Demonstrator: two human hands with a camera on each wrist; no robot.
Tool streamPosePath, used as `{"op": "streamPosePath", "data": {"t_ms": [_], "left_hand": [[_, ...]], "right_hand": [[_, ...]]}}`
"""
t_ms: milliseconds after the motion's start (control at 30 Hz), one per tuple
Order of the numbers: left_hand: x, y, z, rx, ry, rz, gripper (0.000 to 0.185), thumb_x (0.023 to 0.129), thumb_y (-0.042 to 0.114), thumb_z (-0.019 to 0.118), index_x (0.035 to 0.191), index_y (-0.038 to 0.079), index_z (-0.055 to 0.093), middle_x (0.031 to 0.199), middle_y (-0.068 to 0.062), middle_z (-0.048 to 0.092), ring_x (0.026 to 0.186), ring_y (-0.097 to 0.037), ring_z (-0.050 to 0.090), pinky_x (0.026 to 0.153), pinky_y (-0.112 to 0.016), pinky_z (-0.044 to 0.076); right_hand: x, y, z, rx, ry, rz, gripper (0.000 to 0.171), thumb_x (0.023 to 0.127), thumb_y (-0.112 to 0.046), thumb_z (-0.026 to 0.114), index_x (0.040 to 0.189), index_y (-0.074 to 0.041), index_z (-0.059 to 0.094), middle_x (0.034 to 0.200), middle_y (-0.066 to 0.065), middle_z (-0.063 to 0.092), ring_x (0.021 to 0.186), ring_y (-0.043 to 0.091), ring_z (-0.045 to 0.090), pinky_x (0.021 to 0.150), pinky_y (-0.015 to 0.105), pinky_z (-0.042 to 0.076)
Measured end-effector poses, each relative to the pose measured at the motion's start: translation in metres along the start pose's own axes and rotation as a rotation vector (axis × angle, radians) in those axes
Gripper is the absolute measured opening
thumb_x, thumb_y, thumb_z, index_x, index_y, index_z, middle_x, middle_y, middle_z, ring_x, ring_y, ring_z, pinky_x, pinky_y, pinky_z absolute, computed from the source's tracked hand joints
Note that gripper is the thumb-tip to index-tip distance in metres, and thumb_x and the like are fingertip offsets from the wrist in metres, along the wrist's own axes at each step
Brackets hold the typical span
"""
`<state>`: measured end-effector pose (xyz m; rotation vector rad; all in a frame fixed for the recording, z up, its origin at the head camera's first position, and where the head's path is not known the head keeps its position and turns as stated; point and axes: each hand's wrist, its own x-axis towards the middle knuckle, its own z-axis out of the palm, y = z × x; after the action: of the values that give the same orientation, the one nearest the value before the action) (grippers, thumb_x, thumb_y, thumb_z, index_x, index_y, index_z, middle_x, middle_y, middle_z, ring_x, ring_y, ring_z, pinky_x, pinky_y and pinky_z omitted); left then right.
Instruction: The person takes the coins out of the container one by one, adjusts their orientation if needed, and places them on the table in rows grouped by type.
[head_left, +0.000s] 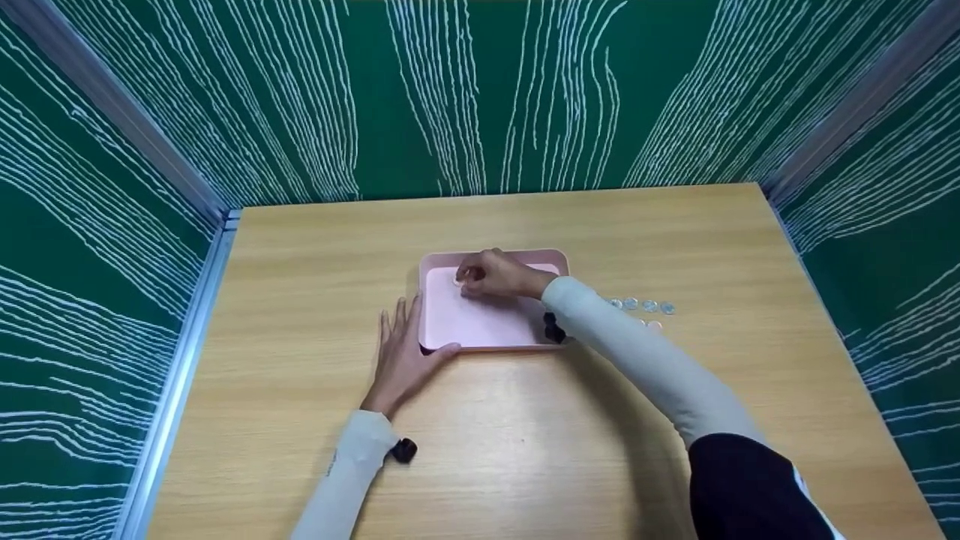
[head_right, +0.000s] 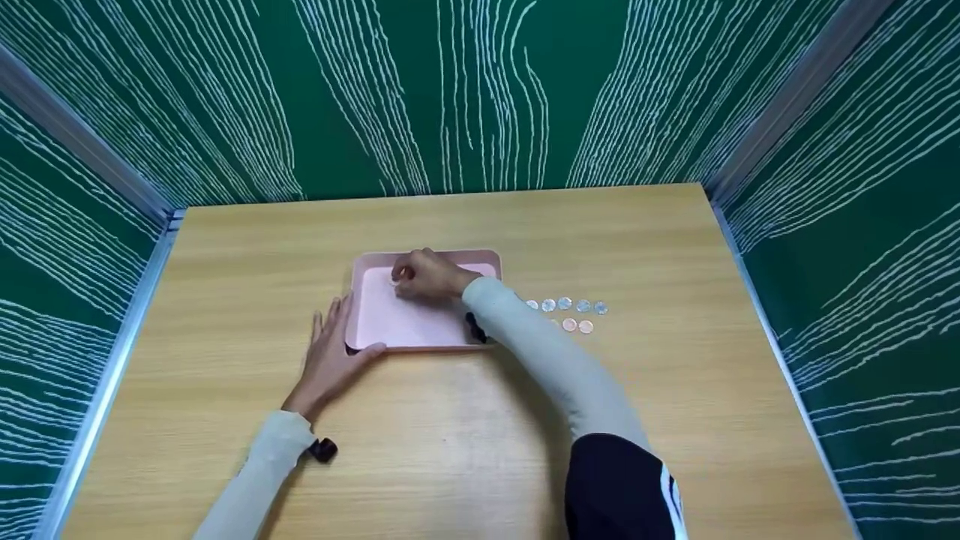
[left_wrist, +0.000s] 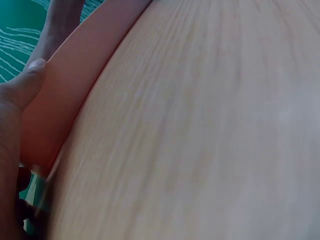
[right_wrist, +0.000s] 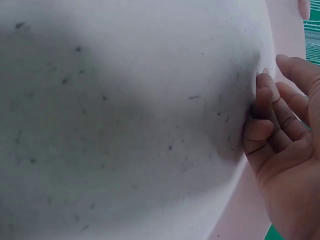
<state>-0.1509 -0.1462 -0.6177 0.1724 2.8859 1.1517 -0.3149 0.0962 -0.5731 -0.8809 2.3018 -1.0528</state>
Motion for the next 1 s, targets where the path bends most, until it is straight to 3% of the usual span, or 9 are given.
{"op": "streamPosePath", "data": {"t_ms": [333,467,733,1000], "left_hand": [[0.001,0.0,0.002,-0.017,0.002,-0.022,0.125,0.086,0.08,0.076,0.179,0.025,0.014,0.182,-0.025,0.011,0.168,-0.049,-0.003,0.136,-0.06,-0.006],[0.001,-0.002,0.002,-0.02,-0.002,-0.029,0.125,0.086,0.082,0.075,0.179,0.026,0.013,0.182,-0.023,0.011,0.168,-0.047,-0.003,0.136,-0.058,-0.008],[0.003,-0.002,0.003,-0.022,-0.005,-0.026,0.125,0.086,0.082,0.075,0.179,0.027,0.013,0.183,-0.022,0.011,0.169,-0.045,-0.003,0.137,-0.056,-0.009],[0.0,-0.001,0.001,-0.034,-0.009,-0.039,0.124,0.086,0.081,0.076,0.179,0.03,0.012,0.183,-0.022,0.007,0.168,-0.047,-0.007,0.136,-0.062,-0.006]], "right_hand": [[0.006,0.01,0.007,-0.025,0.093,0.01,0.02,0.104,-0.013,0.078,0.122,-0.005,0.081,0.094,0.005,0.072,0.081,0.015,0.062,0.069,0.025,0.05],[0.009,0.01,0.01,-0.079,0.098,0.006,0.021,0.103,-0.014,0.079,0.122,-0.006,0.079,0.089,0.003,0.069,0.079,0.016,0.061,0.067,0.027,0.048],[0.008,-0.002,0.007,-0.127,0.015,0.072,0.017,0.101,-0.013,0.08,0.116,-0.006,0.075,0.091,0.003,0.069,0.08,0.016,0.061,0.068,0.028,0.05],[0.001,-0.018,0.01,-0.27,-0.07,-0.014,0.015,0.103,-0.015,0.08,0.116,-0.01,0.075,0.098,0.003,0.071,0.085,0.018,0.066,0.072,0.029,0.058]]}}
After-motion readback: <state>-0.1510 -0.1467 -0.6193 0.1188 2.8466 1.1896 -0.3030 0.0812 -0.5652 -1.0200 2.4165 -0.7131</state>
